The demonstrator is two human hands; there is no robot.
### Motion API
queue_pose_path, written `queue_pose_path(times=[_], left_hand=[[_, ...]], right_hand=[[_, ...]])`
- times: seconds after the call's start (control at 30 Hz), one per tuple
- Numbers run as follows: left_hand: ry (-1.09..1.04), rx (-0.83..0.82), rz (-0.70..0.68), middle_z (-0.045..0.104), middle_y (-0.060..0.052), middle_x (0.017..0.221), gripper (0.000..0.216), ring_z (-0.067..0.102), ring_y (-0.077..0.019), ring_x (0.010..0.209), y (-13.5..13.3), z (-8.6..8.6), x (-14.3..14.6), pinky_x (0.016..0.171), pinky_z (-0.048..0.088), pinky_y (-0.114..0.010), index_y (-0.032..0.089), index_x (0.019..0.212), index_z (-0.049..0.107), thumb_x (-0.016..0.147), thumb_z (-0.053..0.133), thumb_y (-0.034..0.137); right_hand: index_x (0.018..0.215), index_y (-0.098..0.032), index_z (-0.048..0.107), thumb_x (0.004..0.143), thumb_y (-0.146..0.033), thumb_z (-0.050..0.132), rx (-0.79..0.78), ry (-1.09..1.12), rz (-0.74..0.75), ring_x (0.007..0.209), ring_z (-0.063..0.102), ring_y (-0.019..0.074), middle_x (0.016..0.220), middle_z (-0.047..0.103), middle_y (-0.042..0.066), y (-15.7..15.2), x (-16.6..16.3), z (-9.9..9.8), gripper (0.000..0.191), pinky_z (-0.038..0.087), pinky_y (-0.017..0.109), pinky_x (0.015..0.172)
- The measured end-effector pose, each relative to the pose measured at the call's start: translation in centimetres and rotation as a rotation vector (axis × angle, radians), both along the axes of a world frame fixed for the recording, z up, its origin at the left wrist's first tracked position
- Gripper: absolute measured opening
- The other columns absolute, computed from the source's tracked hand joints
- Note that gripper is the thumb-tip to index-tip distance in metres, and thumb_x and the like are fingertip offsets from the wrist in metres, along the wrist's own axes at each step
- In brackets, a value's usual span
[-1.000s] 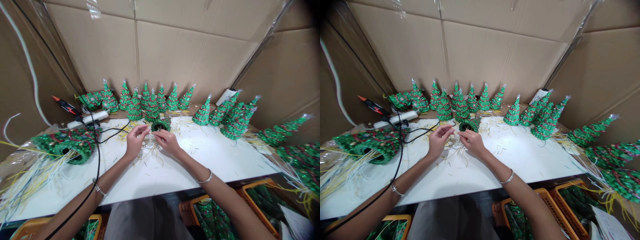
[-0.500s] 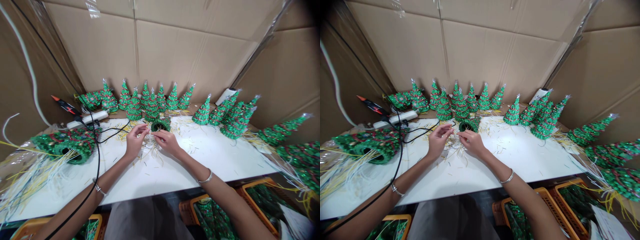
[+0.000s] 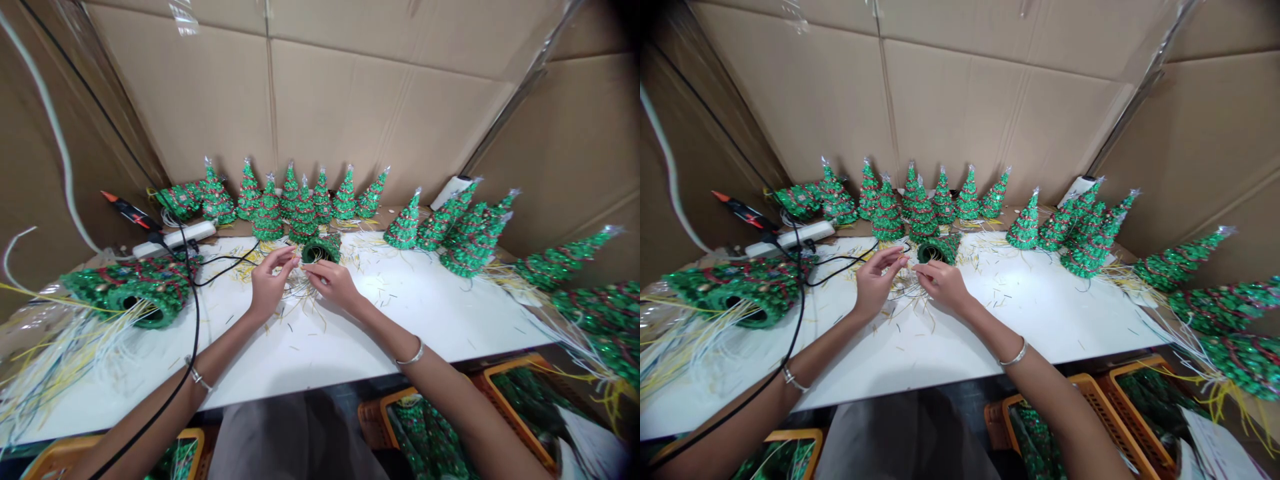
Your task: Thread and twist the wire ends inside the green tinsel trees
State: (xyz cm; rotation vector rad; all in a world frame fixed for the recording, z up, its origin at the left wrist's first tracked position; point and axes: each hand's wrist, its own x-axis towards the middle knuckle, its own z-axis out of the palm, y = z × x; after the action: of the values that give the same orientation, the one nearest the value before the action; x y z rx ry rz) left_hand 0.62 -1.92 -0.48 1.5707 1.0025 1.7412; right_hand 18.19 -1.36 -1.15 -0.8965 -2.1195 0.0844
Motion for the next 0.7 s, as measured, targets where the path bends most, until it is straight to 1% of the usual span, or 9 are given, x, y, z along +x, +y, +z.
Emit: queue_pose_path(times=[0.23, 0.7], left_hand=[[0.013, 0.009, 0.010, 0.075, -0.006, 0.098, 0.034, 0.072, -0.0186, 0.088, 0.04, -0.15, -0.02, 0.085, 0.057, -0.032, 0.021, 0.113, 0.070, 0.082, 0.073, 0.034], [0.020, -0.002, 0.006, 0.075, -0.007, 0.097, 0.036, 0.072, -0.0202, 0.090, 0.08, -0.25, -0.10, 0.087, 0.056, -0.034, 0.021, 0.115, 0.069, 0.082, 0.072, 0.034]], right_hand=[[0.104, -0.016, 0.074, 0.095, -0.023, 0.053, 0.010, -0.008, 0.008, 0.062, 0.054, 0.0112, 0.073, 0.064, 0.003, 0.10, 0.03, -0.20, 0.024, 0.040, 0.022, 0.061], [0.104, -0.016, 0.073, 0.094, -0.022, 0.053, 0.006, 0.008, 0.016, 0.063, 0.055, 0.0114, 0.075, 0.066, 0.004, 0.14, 0.03, -0.24, 0.024, 0.041, 0.022, 0.061]])
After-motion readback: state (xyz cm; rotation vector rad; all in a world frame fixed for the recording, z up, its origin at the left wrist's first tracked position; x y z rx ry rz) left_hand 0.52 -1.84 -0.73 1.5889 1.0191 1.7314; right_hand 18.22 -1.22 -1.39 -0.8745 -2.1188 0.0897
